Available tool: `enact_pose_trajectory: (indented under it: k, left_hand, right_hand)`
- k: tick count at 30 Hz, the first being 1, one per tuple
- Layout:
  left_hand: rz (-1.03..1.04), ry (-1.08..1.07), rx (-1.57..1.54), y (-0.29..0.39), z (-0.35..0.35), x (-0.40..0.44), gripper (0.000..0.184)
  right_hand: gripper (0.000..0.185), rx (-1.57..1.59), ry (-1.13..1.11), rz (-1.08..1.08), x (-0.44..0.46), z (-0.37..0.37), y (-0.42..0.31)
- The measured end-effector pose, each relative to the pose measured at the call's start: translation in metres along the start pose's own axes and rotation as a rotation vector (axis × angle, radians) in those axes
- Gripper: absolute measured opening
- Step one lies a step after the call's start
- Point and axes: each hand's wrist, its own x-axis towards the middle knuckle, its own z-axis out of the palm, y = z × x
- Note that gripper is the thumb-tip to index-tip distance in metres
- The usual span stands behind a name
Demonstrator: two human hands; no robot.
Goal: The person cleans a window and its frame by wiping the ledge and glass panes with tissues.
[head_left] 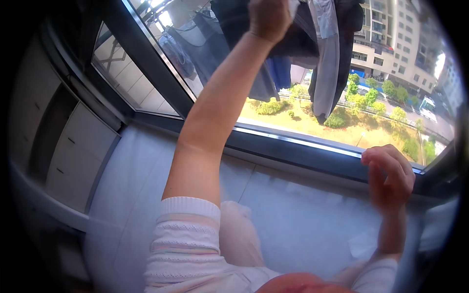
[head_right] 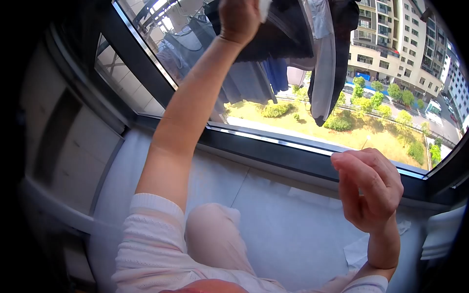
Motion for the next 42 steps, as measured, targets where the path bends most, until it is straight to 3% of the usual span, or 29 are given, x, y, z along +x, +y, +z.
enact_pose_trajectory:
  k: [2,5,6,9,10,12,14,17,18,20,21,23,25,27,31,32,34,35,36,38,41,42]
  left_hand:
    - [-0.235,0.056,0.065,-0.041,-0.014,0.020,0.005]
    - [-0.282,0.206,0.195,-0.054,-0.014,0.024,0.009]
    - [-0.136,0.199,0.239,-0.034,0.013,-0.024,0.012]
    - [0.056,-0.354,-0.131,0.082,0.007,-0.116,0.010]
    - [0.050,-0.381,-0.286,0.089,0.005,-0.132,0.009]
    - [0.134,-0.483,-0.249,0.070,-0.004,-0.119,0.012]
    - [0.158,-0.337,-0.001,0.026,-0.016,-0.085,0.017]
    - [-0.143,-0.007,0.207,-0.083,-0.031,-0.044,0.007]
    - [-0.270,-0.033,0.193,-0.074,-0.039,-0.030,0.010]
    - [-0.483,0.174,0.270,-0.114,-0.047,-0.021,0.011]
    - [-0.486,0.208,0.344,-0.115,-0.041,-0.027,0.009]
    - [-0.237,0.190,0.138,-0.055,-0.017,-0.082,0.006]
    - [-0.227,-0.153,0.022,0.016,-0.017,-0.154,0.015]
    - [-0.160,-0.475,-0.063,0.051,-0.049,-0.207,0.012]
    - [-0.093,-0.567,-0.052,0.025,-0.081,-0.243,0.010]
    - [-0.079,-0.496,0.060,0.004,-0.085,-0.243,0.010]
    - [-0.277,-0.380,0.199,-0.046,-0.105,-0.226,0.021]
    - [-0.338,-0.366,0.383,-0.076,-0.116,-0.228,0.020]
    - [-0.421,-0.205,0.175,-0.071,-0.122,-0.214,0.007]
    - [-0.714,-0.121,0.342,-0.118,-0.123,-0.220,0.005]
    - [-0.600,0.026,0.297,-0.080,-0.108,-0.219,0.005]
    - [-0.525,-0.091,0.214,-0.038,-0.094,-0.267,0.019]
  right_hand:
    - [0.027,-0.001,-0.003,0.004,-0.001,0.001,0.004]
    - [0.027,0.009,0.018,-0.017,0.002,0.002,0.004]
    - [0.026,0.012,0.024,-0.029,0.004,0.004,0.003]
    - [0.026,0.024,0.038,-0.045,0.008,0.009,-0.003]
    - [0.026,0.014,0.020,-0.058,0.010,0.009,-0.006]
    - [0.026,0.004,-0.019,-0.070,0.015,0.010,-0.011]
    - [0.026,0.000,-0.024,-0.061,0.014,0.012,-0.011]
    - [0.026,-0.011,-0.028,-0.043,0.013,0.015,-0.004]
    - [0.025,-0.008,-0.034,-0.033,0.012,0.017,-0.002]
    - [0.024,0.023,-0.043,-0.021,0.011,0.024,0.001]
    - [0.024,0.039,-0.045,-0.017,0.011,0.029,0.005]
    - [0.022,0.087,-0.087,0.040,0.010,0.041,0.013]
    - [0.019,0.113,-0.162,0.140,0.004,0.057,0.023]
    - [0.016,0.125,-0.301,0.334,-0.018,0.084,0.029]
    - [0.011,0.050,-0.572,0.611,-0.110,0.122,0.067]
    - [0.011,0.012,-0.634,0.607,-0.134,0.126,0.075]
    - [0.010,-0.074,-0.750,0.601,-0.167,0.126,0.088]
    - [0.010,-0.090,-0.739,0.636,-0.168,0.129,0.090]
    - [0.011,-0.104,-0.730,0.669,-0.167,0.133,0.094]
    - [0.011,-0.137,-0.681,0.688,-0.165,0.144,0.105]
    - [0.010,-0.183,-0.558,0.665,-0.173,0.165,0.127]
    - [0.009,-0.200,-0.535,0.679,-0.175,0.170,0.126]
